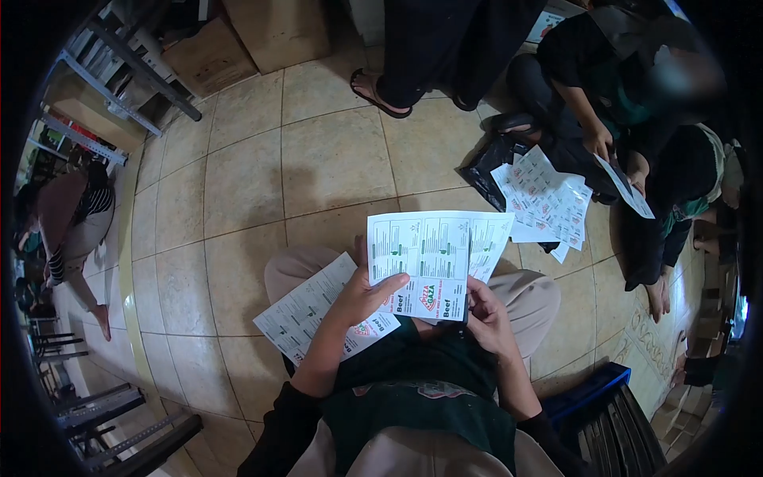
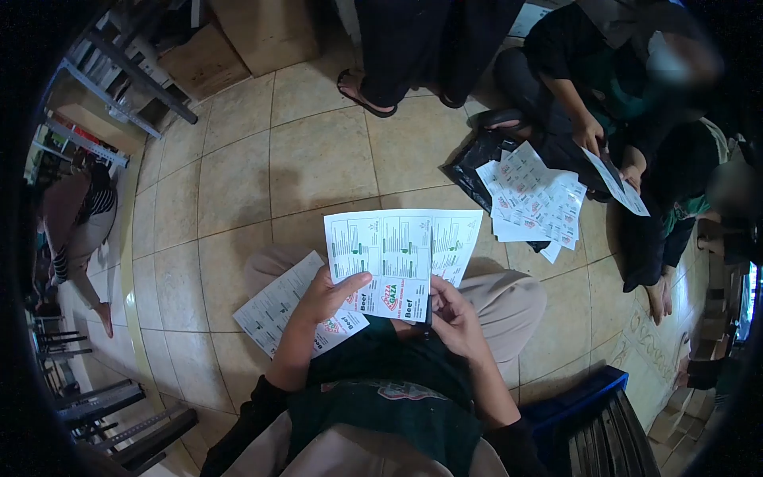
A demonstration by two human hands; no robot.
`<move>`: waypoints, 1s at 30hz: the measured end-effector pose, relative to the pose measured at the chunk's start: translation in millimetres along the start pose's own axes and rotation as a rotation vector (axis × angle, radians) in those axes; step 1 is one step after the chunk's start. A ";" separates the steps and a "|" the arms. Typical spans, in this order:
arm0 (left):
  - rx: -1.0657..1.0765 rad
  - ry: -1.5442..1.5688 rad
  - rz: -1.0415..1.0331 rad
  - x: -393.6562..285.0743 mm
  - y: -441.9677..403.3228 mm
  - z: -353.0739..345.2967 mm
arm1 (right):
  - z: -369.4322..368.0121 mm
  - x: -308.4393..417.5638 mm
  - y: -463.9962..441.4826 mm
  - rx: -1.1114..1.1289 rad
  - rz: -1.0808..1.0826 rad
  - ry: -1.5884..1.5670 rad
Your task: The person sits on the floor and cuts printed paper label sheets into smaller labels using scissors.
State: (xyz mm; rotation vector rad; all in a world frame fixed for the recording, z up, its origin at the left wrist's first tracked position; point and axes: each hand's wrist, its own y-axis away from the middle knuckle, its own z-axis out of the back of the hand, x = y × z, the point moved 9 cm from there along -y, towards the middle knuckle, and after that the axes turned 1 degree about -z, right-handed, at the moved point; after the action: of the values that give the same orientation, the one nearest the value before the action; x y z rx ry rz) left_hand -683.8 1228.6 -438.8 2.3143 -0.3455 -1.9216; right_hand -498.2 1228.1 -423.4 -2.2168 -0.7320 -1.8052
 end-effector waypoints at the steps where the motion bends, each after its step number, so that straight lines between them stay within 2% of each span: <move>1: 0.009 0.023 -0.026 0.0 -1.2 -4.2 | 4.7 -2.4 5.8 -0.024 -0.023 -0.027; 6: 0.175 0.046 -0.042 3.2 -2.3 -46.8 | 28.6 -0.3 46.6 -0.122 -0.049 -0.035; 8: 0.246 0.025 0.149 26.5 0.9 -68.1 | 38.3 5.5 64.8 -0.160 -0.048 -0.029; 12: 0.386 0.009 0.090 33.4 5.9 -107.6 | 53.4 13.9 93.1 -0.260 -0.048 -0.058; 14: 0.412 0.013 0.085 35.5 8.0 -120.7 | 57.5 16.3 103.7 -0.286 -0.038 -0.056; 17: 0.435 -0.002 0.185 48.4 7.9 -132.8 | 64.1 10.5 116.4 -0.347 -0.052 -0.097; 25: 0.442 -0.069 0.340 73.9 8.2 -139.2 | 78.0 -14.7 127.8 -0.353 -0.106 -0.134; 30: 0.413 -0.024 0.291 85.9 2.3 -135.0 | 81.7 -19.7 120.8 -0.359 -0.137 -0.127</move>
State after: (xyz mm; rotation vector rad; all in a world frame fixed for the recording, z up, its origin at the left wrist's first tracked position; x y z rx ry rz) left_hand -537.1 1197.4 -494.5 2.2980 -1.1086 -1.8699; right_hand -371.7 1155.4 -442.8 -2.5844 -0.6375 -2.0113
